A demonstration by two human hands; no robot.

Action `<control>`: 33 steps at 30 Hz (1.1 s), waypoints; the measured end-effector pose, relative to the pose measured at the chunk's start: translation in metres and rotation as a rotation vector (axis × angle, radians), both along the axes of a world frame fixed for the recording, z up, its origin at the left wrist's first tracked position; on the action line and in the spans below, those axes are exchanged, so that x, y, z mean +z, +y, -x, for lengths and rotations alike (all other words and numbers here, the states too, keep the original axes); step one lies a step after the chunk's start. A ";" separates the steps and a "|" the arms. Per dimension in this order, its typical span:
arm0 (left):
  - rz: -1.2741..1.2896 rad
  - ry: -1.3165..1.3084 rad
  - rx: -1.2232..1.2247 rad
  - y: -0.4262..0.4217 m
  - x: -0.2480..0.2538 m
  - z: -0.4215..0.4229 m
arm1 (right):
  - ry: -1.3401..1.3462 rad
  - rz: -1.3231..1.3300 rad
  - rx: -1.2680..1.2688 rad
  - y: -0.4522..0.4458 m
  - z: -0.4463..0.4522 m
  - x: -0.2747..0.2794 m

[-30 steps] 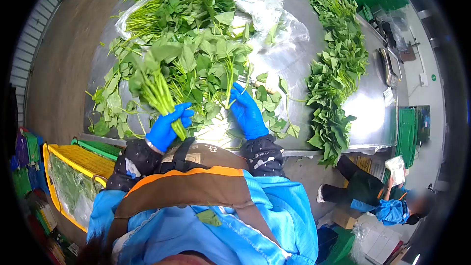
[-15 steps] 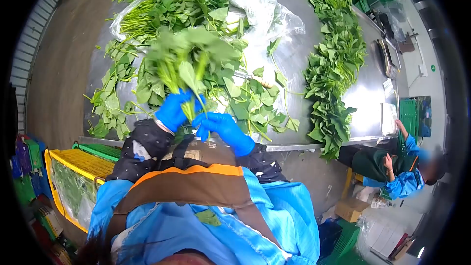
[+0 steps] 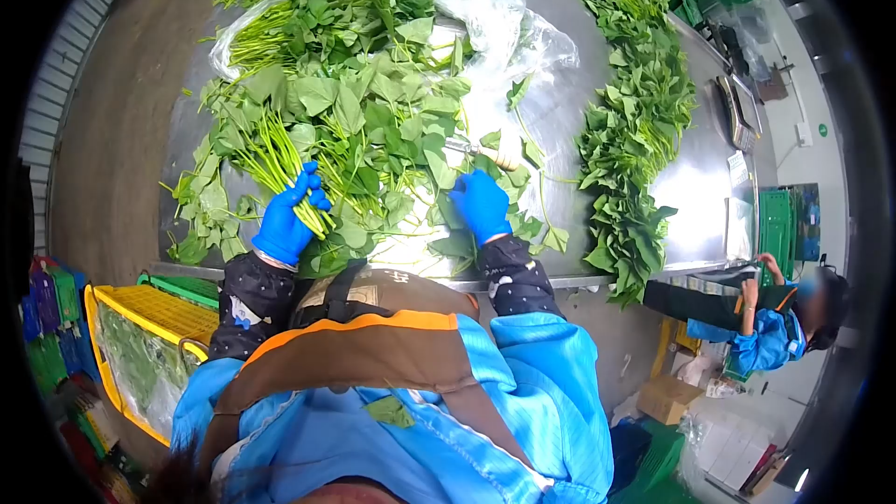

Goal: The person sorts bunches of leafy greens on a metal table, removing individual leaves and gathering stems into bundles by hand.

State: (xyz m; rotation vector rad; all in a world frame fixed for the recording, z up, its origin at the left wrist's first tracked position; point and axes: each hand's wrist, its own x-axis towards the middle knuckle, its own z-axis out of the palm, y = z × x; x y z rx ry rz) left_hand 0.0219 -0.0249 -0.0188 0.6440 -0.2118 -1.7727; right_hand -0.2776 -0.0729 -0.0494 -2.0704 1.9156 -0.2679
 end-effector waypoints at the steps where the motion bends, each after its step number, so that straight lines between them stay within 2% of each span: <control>1: -0.013 -0.032 0.013 0.000 0.004 0.002 | -0.021 -0.006 0.008 0.000 0.002 0.001; 5: -0.033 -0.078 -0.009 -0.001 0.004 0.003 | -0.623 -0.104 -0.148 -0.014 0.020 0.005; 9: -0.054 -0.063 -0.073 0.001 0.005 0.018 | 0.131 0.145 0.256 -0.005 0.003 -0.003; 10: -0.017 -0.175 -0.105 -0.001 0.001 0.020 | 0.119 0.060 0.240 -0.003 0.005 -0.021; 11: 0.047 -0.142 -0.108 0.004 0.008 0.020 | 0.157 -0.015 0.220 -0.004 0.007 -0.019; 13: 0.032 -0.247 -0.157 0.008 0.015 0.016 | -0.103 -0.096 0.091 -0.008 0.012 0.009; 14: 0.024 -0.303 -0.165 0.011 0.018 0.012 | -0.454 0.041 0.045 -0.006 0.011 0.016; 15: 0.105 -0.201 -0.110 0.010 0.006 0.012 | -0.398 0.019 0.062 -0.011 0.014 0.027; 16: 0.053 -0.295 -0.079 0.008 0.010 0.013 | -0.287 0.021 0.093 -0.012 0.010 0.028; 17: -0.015 -0.246 -0.038 0.004 -0.007 0.020 | -0.075 0.024 0.188 -0.008 0.003 0.028; 19: 0.003 -0.261 -0.001 0.003 -0.011 0.029 | 0.040 0.012 0.558 -0.004 0.010 -0.003; 21: -0.010 -0.301 -0.026 0.004 -0.016 0.028 | 0.148 -0.010 0.543 -0.009 0.014 -0.017; 22: -0.024 -0.298 -0.026 0.007 -0.011 0.024 | 0.021 0.019 0.409 -0.008 0.009 0.010; 23: -0.031 -0.279 -0.014 0.008 -0.015 0.022 | -0.121 -0.020 0.237 -0.024 0.023 0.009; 25: -0.025 -0.232 -0.033 0.004 -0.025 0.020 | -0.502 -0.115 -0.004 -0.032 0.020 0.057; 27: -0.057 -0.243 -0.022 0.009 -0.012 0.021 | -0.566 0.041 0.027 -0.027 0.021 0.054; 28: -0.026 -0.245 -0.043 0.009 -0.017 0.021 | -0.439 -0.011 0.148 -0.022 0.018 0.044; 29: 0.011 -0.232 -0.056 0.012 -0.016 0.021 | -0.026 0.043 0.335 -0.012 0.006 0.040; 30: -0.070 -0.179 -0.089 0.016 -0.003 0.019 | 0.164 0.094 0.479 -0.001 0.003 0.024; 31: -0.012 -0.243 -0.079 0.019 0.000 0.019 | 0.178 0.084 0.481 0.003 0.006 0.000; 32: -0.051 -0.176 -0.083 0.016 -0.003 0.020 | 0.202 0.067 0.470 0.003 0.003 0.001; 33: -0.059 -0.194 -0.033 0.017 0.000 0.021 | 0.056 0.193 0.401 -0.001 0.013 -0.012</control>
